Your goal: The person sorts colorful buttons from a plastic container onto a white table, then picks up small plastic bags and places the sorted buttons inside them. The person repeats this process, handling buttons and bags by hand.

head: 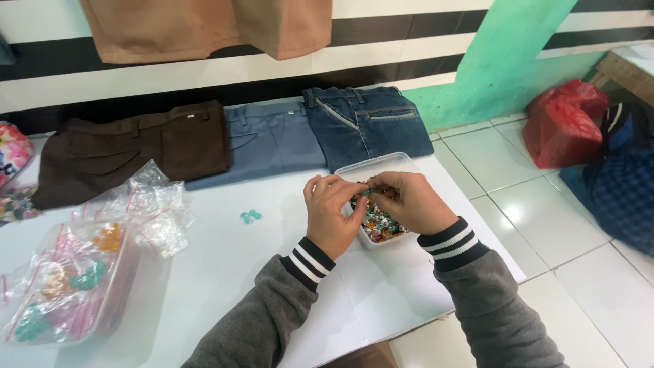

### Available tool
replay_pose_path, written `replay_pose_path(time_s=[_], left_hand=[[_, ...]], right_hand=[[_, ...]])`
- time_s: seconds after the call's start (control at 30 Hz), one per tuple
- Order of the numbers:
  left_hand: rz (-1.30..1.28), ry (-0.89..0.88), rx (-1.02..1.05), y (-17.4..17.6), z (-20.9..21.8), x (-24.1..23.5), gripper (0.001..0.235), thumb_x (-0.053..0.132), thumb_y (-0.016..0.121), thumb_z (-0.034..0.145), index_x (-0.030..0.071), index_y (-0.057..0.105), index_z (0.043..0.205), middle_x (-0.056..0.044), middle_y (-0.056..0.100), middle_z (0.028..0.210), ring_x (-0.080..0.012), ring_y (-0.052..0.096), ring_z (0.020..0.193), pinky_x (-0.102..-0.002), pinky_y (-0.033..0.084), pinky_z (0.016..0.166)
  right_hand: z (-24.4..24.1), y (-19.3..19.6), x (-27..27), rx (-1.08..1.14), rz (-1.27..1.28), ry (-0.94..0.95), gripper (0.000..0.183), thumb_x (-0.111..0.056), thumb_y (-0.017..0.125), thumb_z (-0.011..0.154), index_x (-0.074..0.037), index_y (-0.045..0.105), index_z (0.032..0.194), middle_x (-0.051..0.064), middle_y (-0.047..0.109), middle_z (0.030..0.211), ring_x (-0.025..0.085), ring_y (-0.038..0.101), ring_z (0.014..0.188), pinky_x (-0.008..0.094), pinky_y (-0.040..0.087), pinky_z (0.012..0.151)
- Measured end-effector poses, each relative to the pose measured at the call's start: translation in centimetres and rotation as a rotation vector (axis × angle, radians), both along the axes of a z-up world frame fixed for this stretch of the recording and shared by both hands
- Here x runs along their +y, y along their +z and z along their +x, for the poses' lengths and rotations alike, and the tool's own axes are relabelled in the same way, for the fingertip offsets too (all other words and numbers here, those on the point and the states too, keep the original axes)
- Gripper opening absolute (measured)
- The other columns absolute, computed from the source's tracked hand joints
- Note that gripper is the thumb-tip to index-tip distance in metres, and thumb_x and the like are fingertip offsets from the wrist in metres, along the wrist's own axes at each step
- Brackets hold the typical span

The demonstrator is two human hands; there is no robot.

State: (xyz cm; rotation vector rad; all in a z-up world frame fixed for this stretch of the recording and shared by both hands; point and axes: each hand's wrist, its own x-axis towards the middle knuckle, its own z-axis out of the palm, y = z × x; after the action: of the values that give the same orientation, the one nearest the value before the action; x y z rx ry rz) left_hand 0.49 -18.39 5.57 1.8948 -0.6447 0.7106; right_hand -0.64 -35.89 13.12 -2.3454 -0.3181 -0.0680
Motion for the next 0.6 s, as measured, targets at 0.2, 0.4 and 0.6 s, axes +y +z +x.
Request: replay_pose_path(time_s=[0.2, 0.4, 0.6], left_hand=[[-0.027, 0.037, -0.055, -0.2, -1.1, 3.0, 0.015, 0.013, 0.074, 0.089, 0.017, 0.074, 0.104, 0.003, 0.069, 0.092, -0.019, 0.058, 0.104, -0.049, 0.026, 0.11], [-0.059, 0.085, -0.062, 0.3, -2.4, 6.9, 0.016, 0.012, 0.074, 0.089, 0.016, 0.072, 0.105, 0.002, 0.067, 0.091, -0.0199, 0.059, 0.102, -0.048, 0.029, 0.108], [-0.011, 0.174, -0.073, -0.7, -2.7, 12.3, 0.021, 0.013, 0.077, 0.085, 0.019, 0.071, 0.104, 0.004, 0.067, 0.088, -0.0213, 0.061, 0.098, -0.043, 0.033, 0.104]], right_hand=[[-0.8, 0.6, 3.4, -0.147, -0.068, 0.085, 0.022, -0.004, 0.073, 0.084, 0.0, 0.075, 0.106, 0.02, 0.076, 0.081, 0.032, 0.074, 0.073, 0.038, 0.059, 0.057], [-1.1, -0.2, 7.4, -0.059, 0.054, 0.167, 0.021, -0.005, 0.064, 0.093, 0.001, 0.074, 0.111, 0.016, 0.075, 0.074, 0.025, 0.074, 0.068, 0.034, 0.059, 0.057], [-0.2, -0.4, 12.7, 0.031, 0.178, 0.256, 0.022, -0.001, 0.067, 0.089, 0.0, 0.075, 0.11, 0.016, 0.077, 0.085, 0.021, 0.072, 0.068, 0.034, 0.061, 0.06]])
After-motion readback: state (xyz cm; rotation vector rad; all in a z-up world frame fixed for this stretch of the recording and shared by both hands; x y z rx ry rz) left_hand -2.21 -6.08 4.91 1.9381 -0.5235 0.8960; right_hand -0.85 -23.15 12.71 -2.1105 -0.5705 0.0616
